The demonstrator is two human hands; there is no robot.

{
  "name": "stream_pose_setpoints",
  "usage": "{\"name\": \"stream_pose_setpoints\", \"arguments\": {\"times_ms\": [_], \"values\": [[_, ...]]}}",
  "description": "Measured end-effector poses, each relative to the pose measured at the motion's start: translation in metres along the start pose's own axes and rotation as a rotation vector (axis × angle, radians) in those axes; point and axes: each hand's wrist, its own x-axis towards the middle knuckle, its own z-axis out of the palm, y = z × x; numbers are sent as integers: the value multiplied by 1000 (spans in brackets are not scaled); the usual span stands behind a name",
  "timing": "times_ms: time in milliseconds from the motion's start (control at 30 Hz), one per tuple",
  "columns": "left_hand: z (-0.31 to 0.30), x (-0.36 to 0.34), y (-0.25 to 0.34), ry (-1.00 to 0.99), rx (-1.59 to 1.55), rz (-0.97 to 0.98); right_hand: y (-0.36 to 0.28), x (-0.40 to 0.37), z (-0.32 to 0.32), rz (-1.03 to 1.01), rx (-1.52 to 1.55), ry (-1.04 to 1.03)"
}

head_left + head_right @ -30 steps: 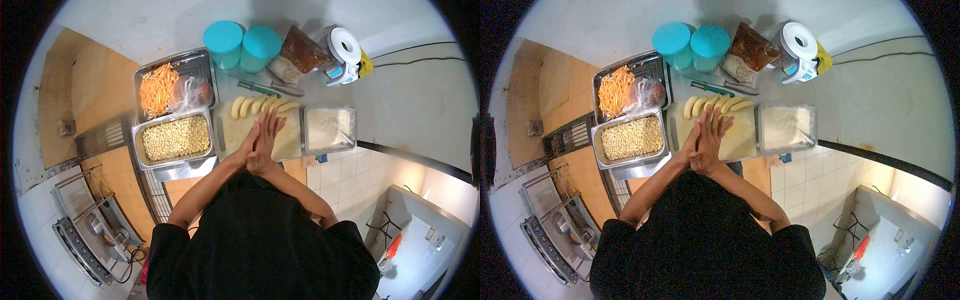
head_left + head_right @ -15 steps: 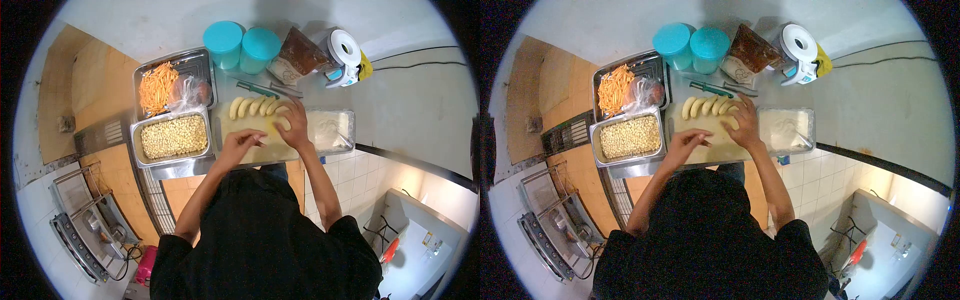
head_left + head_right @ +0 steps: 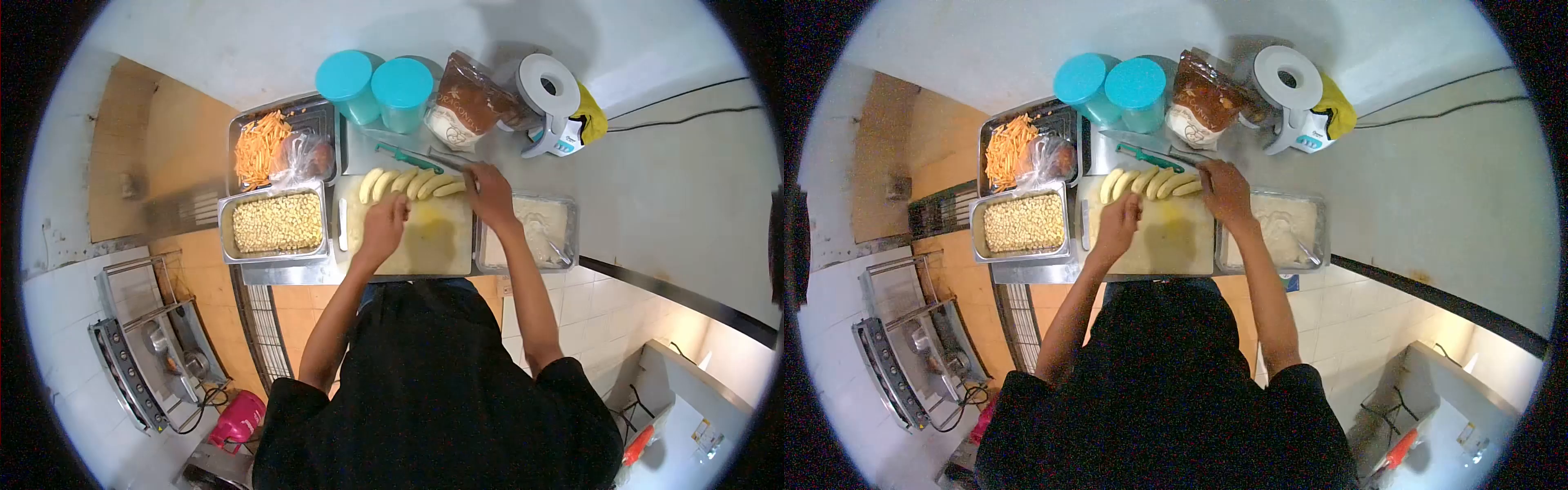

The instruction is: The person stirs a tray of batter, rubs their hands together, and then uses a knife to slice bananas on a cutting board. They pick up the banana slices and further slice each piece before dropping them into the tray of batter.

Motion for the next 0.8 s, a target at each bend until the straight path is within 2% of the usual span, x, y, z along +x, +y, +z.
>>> {"name": "stream_pose_setpoints", "arguments": {"times_ms": [33, 67, 133, 267, 433, 467, 533, 667, 733, 800], "values": [[9, 4, 5, -39, 110, 79, 12, 9, 4, -75, -112, -62], [18, 9, 9, -40, 124, 82, 23, 18, 9, -74, -99, -55], [31, 9, 13, -101, 179, 249, 41, 27, 21, -197, -225, -82], [34, 1, 22, -69, 435, 198, 41, 45, 27, -131, -305, -232], [28, -14, 18, -210, 626, 48, 38, 46, 32, -83, -352, -312], [32, -16, 11, -212, 630, 47, 37, 47, 33, -82, -348, -311], [41, -21, -6, -153, 400, 182, 45, 50, 44, -79, -329, -336], [43, -27, -8, -173, 403, 219, 52, 49, 49, -68, -318, -386], [32, -28, 13, -344, 668, 109, 42, 49, 35, 1, -285, -438], [30, -30, 7, -318, 647, 109, 30, 53, 18, 32, -268, -449]]}}
